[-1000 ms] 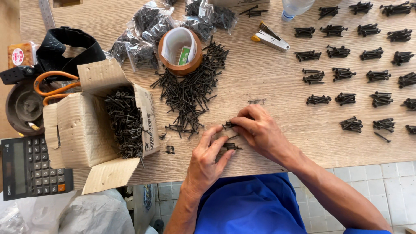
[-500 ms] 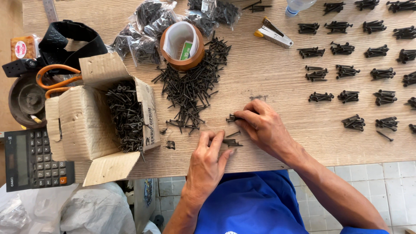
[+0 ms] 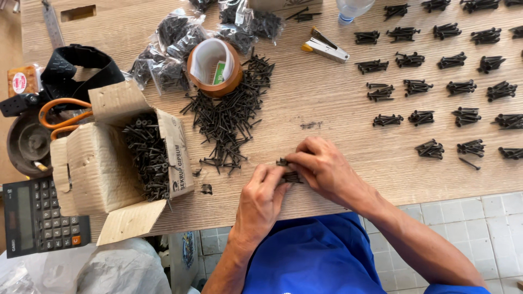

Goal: The person sorts black screws from a large pile on a wooden table into smaller, organized groups. They use both hands to pick up and arrange the screws, occasionally moving them from a cardboard box to the table surface.

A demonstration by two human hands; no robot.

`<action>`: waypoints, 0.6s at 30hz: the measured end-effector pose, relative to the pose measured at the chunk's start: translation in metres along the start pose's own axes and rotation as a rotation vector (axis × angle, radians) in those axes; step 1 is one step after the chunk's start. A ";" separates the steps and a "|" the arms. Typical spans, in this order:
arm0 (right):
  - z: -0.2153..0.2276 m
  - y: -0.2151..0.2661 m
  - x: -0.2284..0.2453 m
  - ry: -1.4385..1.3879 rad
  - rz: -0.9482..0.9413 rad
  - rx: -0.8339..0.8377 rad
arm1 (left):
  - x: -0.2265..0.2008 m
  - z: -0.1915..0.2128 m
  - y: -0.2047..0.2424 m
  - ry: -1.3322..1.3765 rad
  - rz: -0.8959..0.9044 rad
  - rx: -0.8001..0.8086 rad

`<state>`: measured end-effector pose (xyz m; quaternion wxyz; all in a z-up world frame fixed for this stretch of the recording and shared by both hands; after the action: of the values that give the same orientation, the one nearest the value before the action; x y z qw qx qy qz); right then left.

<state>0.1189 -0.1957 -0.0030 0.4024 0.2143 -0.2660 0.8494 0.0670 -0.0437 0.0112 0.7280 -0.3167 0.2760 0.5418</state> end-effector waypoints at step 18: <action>0.103 0.093 -0.046 0.396 -0.129 0.016 | -0.059 -0.125 -0.058 -0.074 -0.124 0.158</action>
<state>0.0869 -0.3361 0.0229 0.4988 0.0629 -0.1608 0.8494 0.0998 -0.1874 -0.0160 0.7925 -0.2545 0.2706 0.4837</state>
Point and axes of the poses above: each hand's wrist, its own y-axis away from the middle knuckle, its own z-axis out of the back of the hand, x = y × z, the point moved 7 cm from there along -y, towards the middle knuckle, and after that the axes turned 2 degrees about z, right-handed, at the moved point
